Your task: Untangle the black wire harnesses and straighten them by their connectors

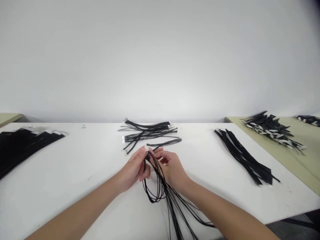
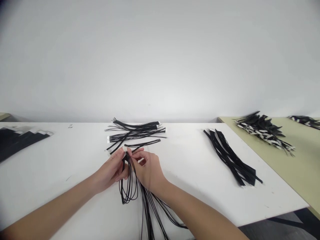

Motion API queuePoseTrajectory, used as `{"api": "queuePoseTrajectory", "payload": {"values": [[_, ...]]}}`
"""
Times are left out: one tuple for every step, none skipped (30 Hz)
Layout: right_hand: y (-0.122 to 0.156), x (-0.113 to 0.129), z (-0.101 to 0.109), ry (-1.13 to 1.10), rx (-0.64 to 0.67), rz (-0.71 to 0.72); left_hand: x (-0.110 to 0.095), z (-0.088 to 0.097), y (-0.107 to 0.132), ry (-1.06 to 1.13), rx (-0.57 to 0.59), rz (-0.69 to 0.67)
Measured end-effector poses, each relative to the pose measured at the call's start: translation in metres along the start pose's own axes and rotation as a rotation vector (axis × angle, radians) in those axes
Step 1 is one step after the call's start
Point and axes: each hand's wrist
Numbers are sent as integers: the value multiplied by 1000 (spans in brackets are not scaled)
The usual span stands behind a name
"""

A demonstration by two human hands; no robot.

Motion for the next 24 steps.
{"api": "queuePoseTrajectory", "payload": {"values": [[0,0,0,18,-6,12,1,0,0,-11,1,-6],[1,1,-1,31,-10,20,2,0,0,-22,3,-12],[2,1,-1,41,-11,26,2,0,0,-32,7,-17],[3,2,-1,47,-12,29,3,0,0,-41,11,-21],[4,3,-2,51,-12,35,3,0,0,-50,15,-23],[5,3,-2,54,-11,45,3,0,0,-58,20,-27],[6,4,-2,53,-12,56,4,1,0,-64,25,-28],[7,4,-3,41,-13,60,4,1,0,-69,27,-28],[7,5,-3,11,-9,45,4,1,1,-76,28,-28],[7,5,-4,-31,0,13,4,1,1,-82,26,-28],[7,4,-5,-79,16,-31,4,1,1,-86,23,-27],[7,4,-6,-129,35,-83,4,1,1,-87,20,-25],[7,4,-7,-172,59,-131,4,1,1,-81,20,-20],[6,4,-9,-203,86,-167,4,0,2,-66,24,-13],[7,5,-10,-224,106,-188,4,-1,2,-42,30,-2],[7,6,-11,-237,119,-199,3,-2,2,-13,36,9],[8,8,-12,-256,132,-211,3,-2,2,17,43,22],[9,10,-11,-273,143,-224,3,-3,2,47,50,32],[10,12,-11,-292,156,-240,3,-3,2,77,60,41],[11,14,-10,-312,170,-261,3,-3,2,103,73,51],[11,16,-8,-331,185,-284,3,-3,2,126,87,61],[11,18,-7,-347,200,-306,3,-3,2,145,102,73],[11,19,-6,-357,212,-321,3,-2,2,161,113,87],[11,20,-4,-361,221,-328,3,-2,2,172,122,101]]}}
Point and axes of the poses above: each hand's wrist, its own y-axis away from the middle knuckle, its own z-axis out of the back of the hand, x = y × z, and after that the axes turned 2 degrees about y, right-handed
